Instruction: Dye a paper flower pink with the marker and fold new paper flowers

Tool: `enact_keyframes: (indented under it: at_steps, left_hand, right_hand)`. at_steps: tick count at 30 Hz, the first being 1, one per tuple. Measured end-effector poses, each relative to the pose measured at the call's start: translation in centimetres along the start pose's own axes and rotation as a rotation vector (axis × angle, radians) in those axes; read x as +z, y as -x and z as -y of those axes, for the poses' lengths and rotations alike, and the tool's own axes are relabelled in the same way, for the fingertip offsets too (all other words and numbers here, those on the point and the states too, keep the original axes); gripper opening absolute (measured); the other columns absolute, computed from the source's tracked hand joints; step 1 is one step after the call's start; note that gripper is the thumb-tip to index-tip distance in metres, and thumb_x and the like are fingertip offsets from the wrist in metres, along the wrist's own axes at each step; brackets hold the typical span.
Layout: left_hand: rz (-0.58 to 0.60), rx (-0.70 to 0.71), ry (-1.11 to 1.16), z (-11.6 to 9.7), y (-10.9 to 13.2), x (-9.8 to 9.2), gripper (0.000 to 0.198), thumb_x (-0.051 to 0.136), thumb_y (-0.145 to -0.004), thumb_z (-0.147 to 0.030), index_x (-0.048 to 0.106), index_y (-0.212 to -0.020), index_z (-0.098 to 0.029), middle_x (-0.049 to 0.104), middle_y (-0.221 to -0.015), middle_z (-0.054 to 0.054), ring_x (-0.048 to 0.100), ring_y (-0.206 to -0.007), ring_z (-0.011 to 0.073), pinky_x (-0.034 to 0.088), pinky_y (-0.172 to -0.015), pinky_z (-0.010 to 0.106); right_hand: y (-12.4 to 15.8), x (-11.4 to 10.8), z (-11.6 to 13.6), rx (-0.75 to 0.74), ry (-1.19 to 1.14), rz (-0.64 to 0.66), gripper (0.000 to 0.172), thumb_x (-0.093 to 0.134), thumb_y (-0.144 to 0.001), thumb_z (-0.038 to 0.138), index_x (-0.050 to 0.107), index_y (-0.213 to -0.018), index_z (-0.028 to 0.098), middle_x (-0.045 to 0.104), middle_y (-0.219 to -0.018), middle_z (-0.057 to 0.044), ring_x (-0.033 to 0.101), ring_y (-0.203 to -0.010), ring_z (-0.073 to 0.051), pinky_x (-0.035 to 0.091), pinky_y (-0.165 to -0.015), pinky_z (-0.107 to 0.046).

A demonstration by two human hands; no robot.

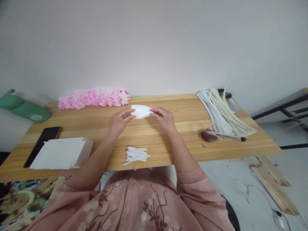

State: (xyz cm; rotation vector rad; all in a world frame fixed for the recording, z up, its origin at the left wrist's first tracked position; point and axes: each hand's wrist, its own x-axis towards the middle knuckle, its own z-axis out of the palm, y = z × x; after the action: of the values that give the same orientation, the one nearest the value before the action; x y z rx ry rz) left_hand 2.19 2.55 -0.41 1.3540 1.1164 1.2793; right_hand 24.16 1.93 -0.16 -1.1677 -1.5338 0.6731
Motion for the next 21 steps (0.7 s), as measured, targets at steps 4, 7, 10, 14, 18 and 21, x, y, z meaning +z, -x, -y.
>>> enact_keyframes:
  at_steps: [4,7,10,14,18,21]
  left_hand:
    - [-0.076,0.037,0.007,-0.2,0.0,0.2,0.023,0.074,-0.069,-0.028,0.076,-0.089,-0.018,0.075,-0.093,0.006,0.069,-0.088,0.0184,0.054,-0.082,0.029]
    - [-0.097,0.049,0.045,-0.2,0.0,0.2,0.02,0.075,-0.068,-0.029,0.076,-0.084,-0.018,0.075,-0.088,0.005,0.069,-0.082,0.0169,0.053,-0.078,0.029]
    - [-0.085,0.05,0.079,-0.2,0.0,0.1,0.019,0.076,-0.067,-0.03,0.075,-0.081,-0.017,0.075,-0.085,0.005,0.067,-0.078,0.0152,0.052,-0.075,0.027]
    - [-0.065,0.045,0.103,-0.5,0.1,0.1,0.019,0.076,-0.067,-0.032,0.074,-0.079,-0.017,0.074,-0.082,0.004,0.066,-0.075,0.0138,0.051,-0.072,0.026]
    - [-0.042,-0.001,0.144,-1.2,0.2,0.2,0.027,0.077,-0.065,-0.034,0.073,-0.084,-0.016,0.074,-0.084,0.004,0.066,-0.076,0.0147,0.052,-0.074,0.027]
    - [-0.081,-0.01,0.155,-1.6,0.3,0.4,0.026,0.077,-0.065,-0.035,0.073,-0.082,-0.016,0.074,-0.085,0.004,0.066,-0.077,0.0152,0.052,-0.076,0.029]
  right_hand:
    - [0.0,0.1,-0.2,0.024,-0.042,-0.024,0.02,0.071,-0.077,0.039,0.074,-0.089,0.025,0.074,-0.091,-0.002,0.068,-0.083,-0.017,0.053,-0.076,-0.03]
    - [0.0,0.1,-0.2,0.035,-0.062,-0.031,0.021,0.072,-0.075,0.041,0.074,-0.089,0.025,0.074,-0.092,-0.002,0.068,-0.084,-0.017,0.053,-0.078,-0.031]
    - [0.0,0.1,0.0,0.033,-0.074,-0.038,0.021,0.073,-0.074,0.041,0.074,-0.088,0.025,0.074,-0.091,-0.002,0.068,-0.083,-0.017,0.054,-0.077,-0.031]
    - [0.0,0.1,0.1,0.038,-0.077,-0.043,0.02,0.073,-0.074,0.04,0.074,-0.088,0.024,0.074,-0.091,-0.002,0.068,-0.083,-0.017,0.053,-0.077,-0.031]
    - [0.1,0.2,-0.1,0.03,-0.093,-0.035,0.018,0.073,-0.075,0.038,0.074,-0.088,0.025,0.074,-0.092,-0.001,0.068,-0.084,-0.016,0.053,-0.078,-0.03]
    - [0.1,0.2,-0.1,0.032,-0.082,-0.021,0.019,0.072,-0.076,0.039,0.074,-0.088,0.025,0.074,-0.093,-0.002,0.068,-0.085,-0.017,0.054,-0.079,-0.031]
